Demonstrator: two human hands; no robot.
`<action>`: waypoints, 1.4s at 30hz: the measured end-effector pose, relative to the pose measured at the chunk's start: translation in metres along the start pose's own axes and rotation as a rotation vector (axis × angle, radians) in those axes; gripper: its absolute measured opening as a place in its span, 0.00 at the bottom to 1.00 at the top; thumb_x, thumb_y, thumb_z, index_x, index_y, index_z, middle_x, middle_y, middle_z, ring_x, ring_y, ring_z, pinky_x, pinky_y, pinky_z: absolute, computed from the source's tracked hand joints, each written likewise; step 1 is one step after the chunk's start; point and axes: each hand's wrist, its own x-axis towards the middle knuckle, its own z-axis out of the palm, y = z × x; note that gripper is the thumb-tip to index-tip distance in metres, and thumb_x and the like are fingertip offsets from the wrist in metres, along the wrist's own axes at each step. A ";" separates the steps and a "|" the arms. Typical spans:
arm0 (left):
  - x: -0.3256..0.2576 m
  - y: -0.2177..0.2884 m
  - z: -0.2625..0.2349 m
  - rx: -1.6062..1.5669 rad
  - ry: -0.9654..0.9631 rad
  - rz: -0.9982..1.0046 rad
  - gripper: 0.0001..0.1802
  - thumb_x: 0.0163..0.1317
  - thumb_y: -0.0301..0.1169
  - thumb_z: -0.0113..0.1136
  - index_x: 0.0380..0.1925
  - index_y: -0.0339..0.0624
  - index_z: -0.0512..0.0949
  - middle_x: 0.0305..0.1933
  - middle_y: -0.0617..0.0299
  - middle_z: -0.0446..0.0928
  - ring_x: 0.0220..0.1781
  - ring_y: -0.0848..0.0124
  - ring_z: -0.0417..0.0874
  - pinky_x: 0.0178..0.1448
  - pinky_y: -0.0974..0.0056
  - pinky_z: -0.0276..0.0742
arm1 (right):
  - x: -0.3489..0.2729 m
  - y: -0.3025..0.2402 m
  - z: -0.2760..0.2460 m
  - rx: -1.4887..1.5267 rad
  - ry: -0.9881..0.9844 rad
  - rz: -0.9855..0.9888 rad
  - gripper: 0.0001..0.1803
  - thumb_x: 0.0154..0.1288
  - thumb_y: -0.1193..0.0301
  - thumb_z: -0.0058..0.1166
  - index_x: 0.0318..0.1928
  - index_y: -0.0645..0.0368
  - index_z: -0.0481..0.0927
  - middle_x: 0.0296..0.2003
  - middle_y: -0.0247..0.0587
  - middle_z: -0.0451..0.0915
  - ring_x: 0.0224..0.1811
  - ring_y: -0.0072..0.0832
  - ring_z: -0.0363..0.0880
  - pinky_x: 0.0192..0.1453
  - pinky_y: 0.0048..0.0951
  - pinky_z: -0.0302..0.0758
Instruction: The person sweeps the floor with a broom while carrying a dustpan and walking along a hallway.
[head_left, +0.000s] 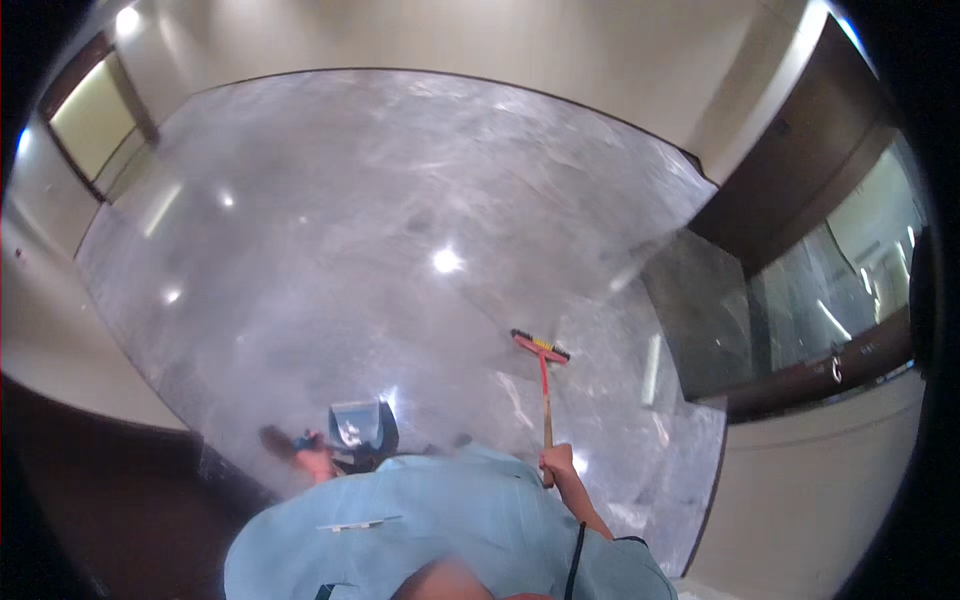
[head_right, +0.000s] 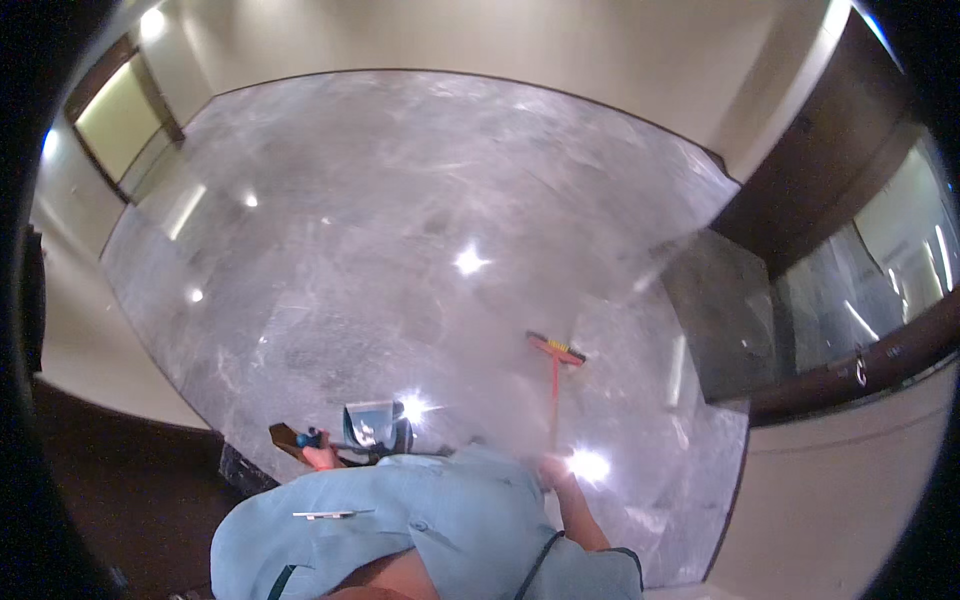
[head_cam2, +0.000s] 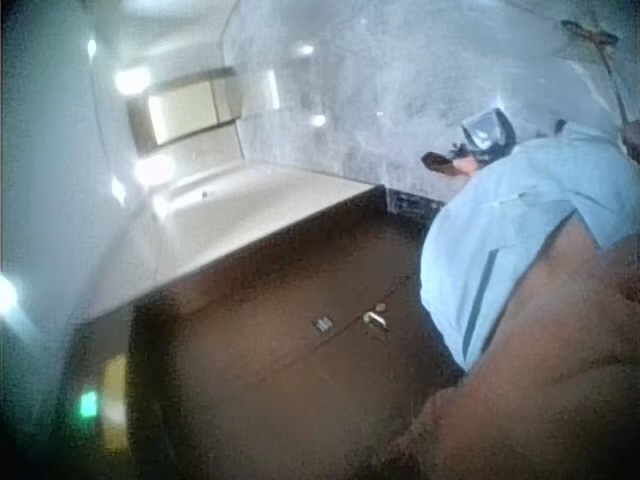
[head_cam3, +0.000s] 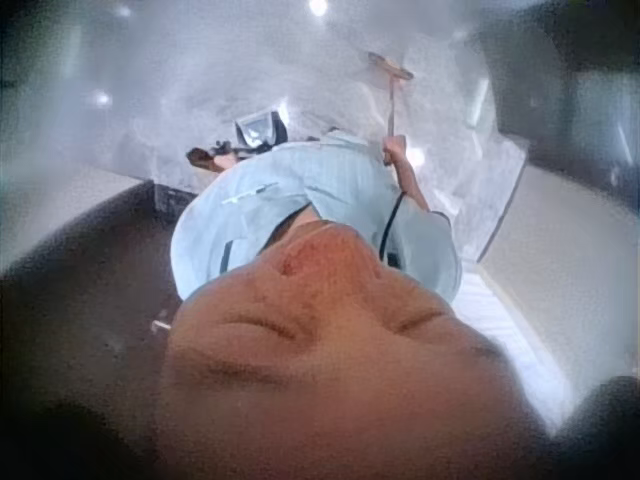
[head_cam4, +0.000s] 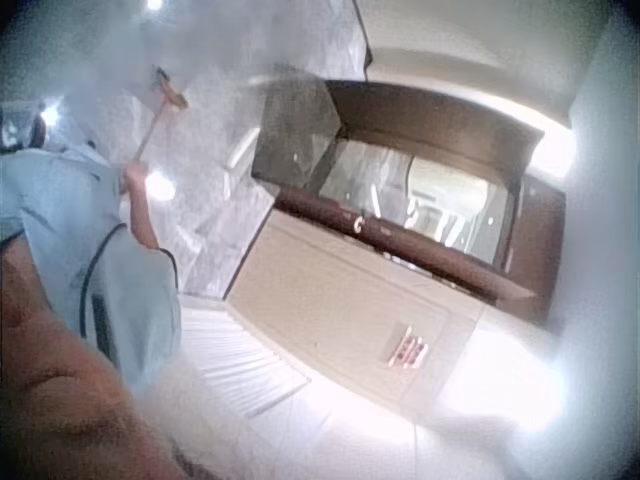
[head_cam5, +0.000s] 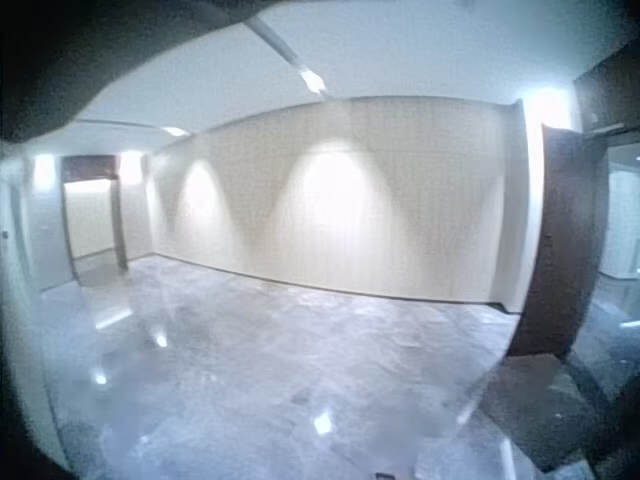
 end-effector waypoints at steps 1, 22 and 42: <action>-0.015 0.052 0.020 0.012 -0.058 -0.020 0.02 0.53 0.24 0.57 0.27 0.41 0.74 0.25 0.66 0.74 0.21 0.75 0.75 0.21 0.69 0.68 | -0.008 -0.014 -0.010 0.016 0.031 0.020 0.10 0.47 0.77 0.56 0.14 0.66 0.72 0.11 0.41 0.71 0.11 0.26 0.69 0.14 0.27 0.66; 0.030 0.246 0.456 -0.146 -0.936 0.124 0.02 0.51 0.23 0.57 0.26 0.40 0.77 0.23 0.65 0.75 0.21 0.77 0.73 0.22 0.71 0.68 | 0.120 0.152 -0.012 -1.264 0.285 -0.148 0.09 0.56 0.63 0.46 0.31 0.53 0.75 0.20 0.38 0.77 0.21 0.38 0.76 0.25 0.41 0.70; -0.178 0.345 0.774 -0.121 -1.219 0.493 0.05 0.50 0.19 0.58 0.23 0.40 0.73 0.30 0.62 0.76 0.24 0.78 0.75 0.22 0.73 0.70 | 0.161 -0.001 -0.206 -0.391 0.694 0.046 0.11 0.52 0.62 0.49 0.38 0.44 0.79 0.30 0.36 0.80 0.30 0.38 0.79 0.35 0.36 0.74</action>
